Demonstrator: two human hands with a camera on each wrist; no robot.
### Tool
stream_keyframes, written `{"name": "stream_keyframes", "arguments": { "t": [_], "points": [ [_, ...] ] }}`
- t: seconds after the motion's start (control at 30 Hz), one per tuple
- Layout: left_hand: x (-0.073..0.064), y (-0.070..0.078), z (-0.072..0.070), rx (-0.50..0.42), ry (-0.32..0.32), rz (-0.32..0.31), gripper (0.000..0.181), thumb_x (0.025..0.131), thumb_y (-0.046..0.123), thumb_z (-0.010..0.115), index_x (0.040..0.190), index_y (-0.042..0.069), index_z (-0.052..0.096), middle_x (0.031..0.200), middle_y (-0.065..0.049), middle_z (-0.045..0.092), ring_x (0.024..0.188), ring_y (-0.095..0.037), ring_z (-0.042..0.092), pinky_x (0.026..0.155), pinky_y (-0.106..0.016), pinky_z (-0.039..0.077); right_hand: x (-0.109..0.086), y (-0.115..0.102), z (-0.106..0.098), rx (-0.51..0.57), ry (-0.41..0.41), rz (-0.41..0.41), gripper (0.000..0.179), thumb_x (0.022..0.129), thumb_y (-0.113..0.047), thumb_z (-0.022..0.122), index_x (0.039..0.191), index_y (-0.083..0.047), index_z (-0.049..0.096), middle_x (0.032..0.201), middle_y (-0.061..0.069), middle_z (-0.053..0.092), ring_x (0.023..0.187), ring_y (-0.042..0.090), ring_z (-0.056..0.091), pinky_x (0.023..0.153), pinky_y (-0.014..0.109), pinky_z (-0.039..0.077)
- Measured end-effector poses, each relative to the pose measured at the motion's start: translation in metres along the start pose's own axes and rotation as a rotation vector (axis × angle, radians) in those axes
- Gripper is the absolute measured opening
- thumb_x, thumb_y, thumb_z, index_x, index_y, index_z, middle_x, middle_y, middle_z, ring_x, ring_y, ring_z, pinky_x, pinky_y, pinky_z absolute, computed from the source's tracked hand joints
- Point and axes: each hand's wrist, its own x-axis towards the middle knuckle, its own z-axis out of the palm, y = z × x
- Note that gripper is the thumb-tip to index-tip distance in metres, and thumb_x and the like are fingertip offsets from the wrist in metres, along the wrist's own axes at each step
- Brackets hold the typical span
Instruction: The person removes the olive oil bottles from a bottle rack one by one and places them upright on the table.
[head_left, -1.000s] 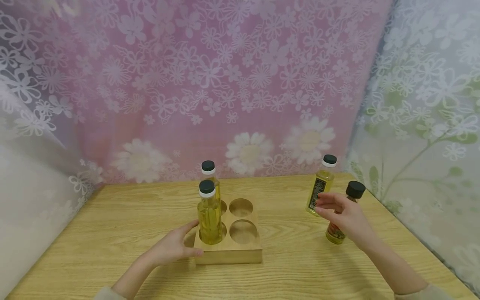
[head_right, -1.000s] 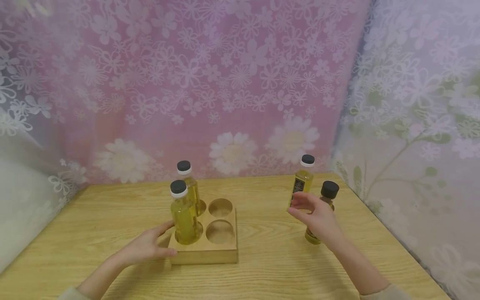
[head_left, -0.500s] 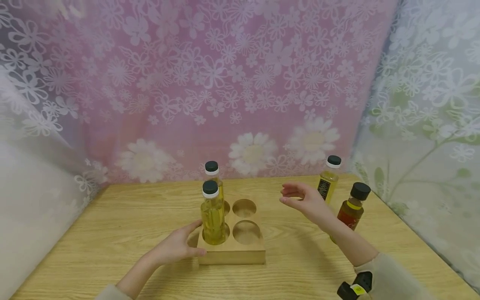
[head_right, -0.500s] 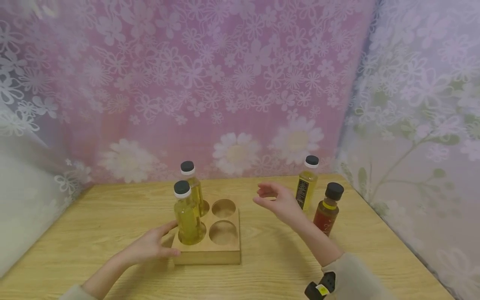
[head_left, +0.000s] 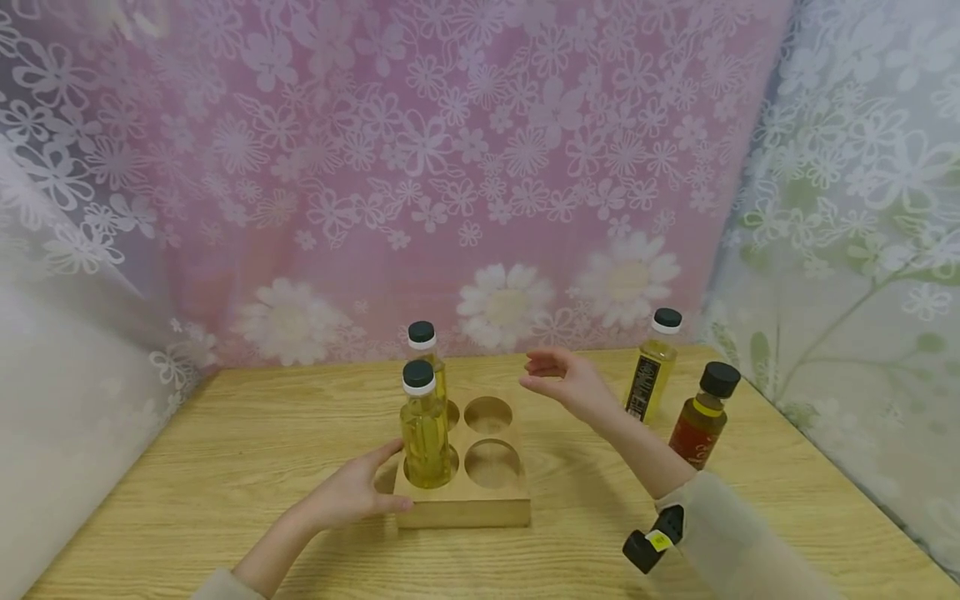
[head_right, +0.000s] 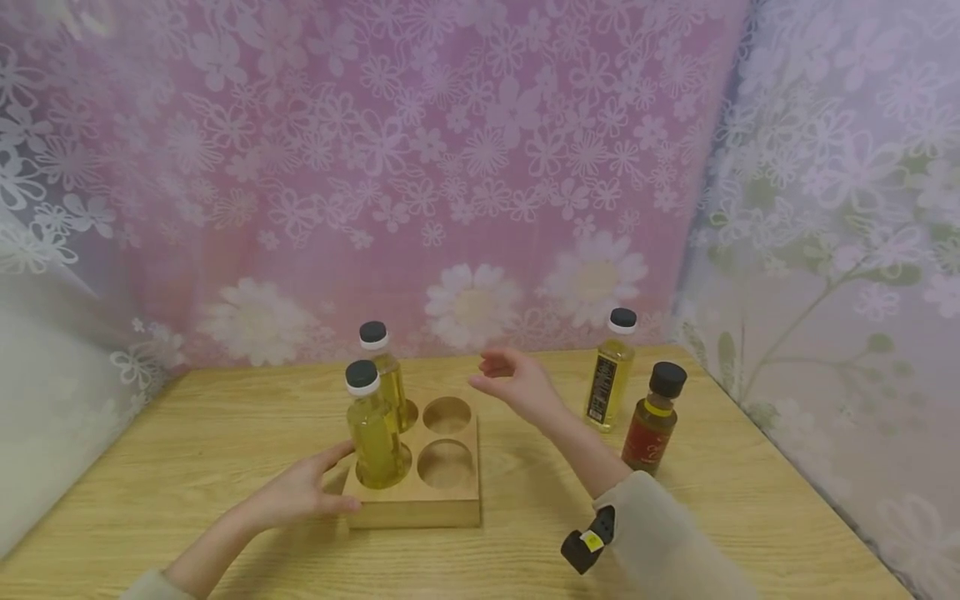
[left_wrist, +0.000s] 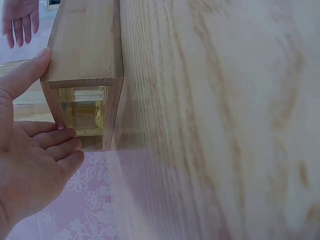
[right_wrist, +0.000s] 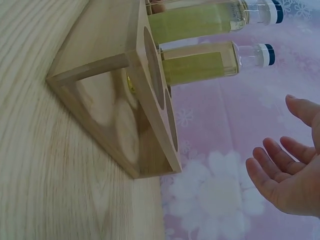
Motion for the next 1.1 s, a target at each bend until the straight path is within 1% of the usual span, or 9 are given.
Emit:
{"name": "stream_keyframes", "arguments": {
  "t": [0.23, 0.43, 0.7, 0.87, 1.1],
  "points": [
    [-0.001, 0.000, 0.000, 0.000, 0.007, 0.005, 0.094, 0.075, 0.037, 0.076, 0.143, -0.006, 0.027, 0.143, -0.025, 0.032, 0.130, -0.044, 0.030, 0.099, -0.060, 0.028, 0.017, -0.006, 0.015, 0.058, -0.032, -0.004, 0.053, 0.086, -0.023, 0.068, 0.130, -0.002, 0.050, 0.117, 0.016, 0.057, 0.108, 0.027, 0.055, 0.090, 0.043, 0.045],
    [-0.001, 0.000, 0.000, -0.002, 0.006, 0.005, 0.094, 0.075, 0.037, 0.076, 0.143, -0.006, 0.026, 0.144, -0.026, 0.031, 0.130, -0.044, 0.029, 0.099, -0.060, 0.028, 0.029, -0.017, 0.031, 0.068, -0.052, -0.011, 0.052, 0.085, -0.019, 0.069, 0.129, 0.000, 0.051, 0.117, 0.015, 0.058, 0.108, 0.027, 0.055, 0.089, 0.042, 0.046],
    [0.000, 0.000, 0.001, -0.010, 0.006, 0.007, 0.095, 0.075, 0.037, 0.076, 0.143, -0.006, 0.026, 0.144, -0.025, 0.031, 0.130, -0.044, 0.029, 0.099, -0.060, 0.028, 0.045, -0.026, 0.055, 0.046, -0.079, -0.016, 0.053, 0.082, -0.017, 0.072, 0.129, -0.002, 0.051, 0.119, 0.016, 0.057, 0.106, 0.026, 0.056, 0.088, 0.039, 0.047],
    [0.000, 0.001, 0.001, -0.017, 0.003, 0.004, 0.095, 0.075, 0.037, 0.077, 0.143, -0.006, 0.026, 0.144, -0.026, 0.031, 0.130, -0.045, 0.029, 0.099, -0.061, 0.028, 0.054, -0.027, 0.070, 0.025, -0.106, -0.012, 0.057, 0.081, -0.019, 0.074, 0.130, -0.003, 0.050, 0.119, 0.012, 0.058, 0.107, 0.025, 0.056, 0.089, 0.038, 0.047],
    [0.000, 0.001, 0.000, 0.004, 0.005, 0.003, 0.094, 0.075, 0.038, 0.076, 0.143, -0.006, 0.027, 0.143, -0.025, 0.032, 0.129, -0.044, 0.031, 0.098, -0.061, 0.029, 0.064, -0.027, 0.086, -0.024, -0.163, -0.054, 0.060, 0.081, -0.016, 0.073, 0.133, -0.003, 0.047, 0.121, 0.012, 0.056, 0.108, 0.027, 0.056, 0.090, 0.038, 0.046]
  ]
}}
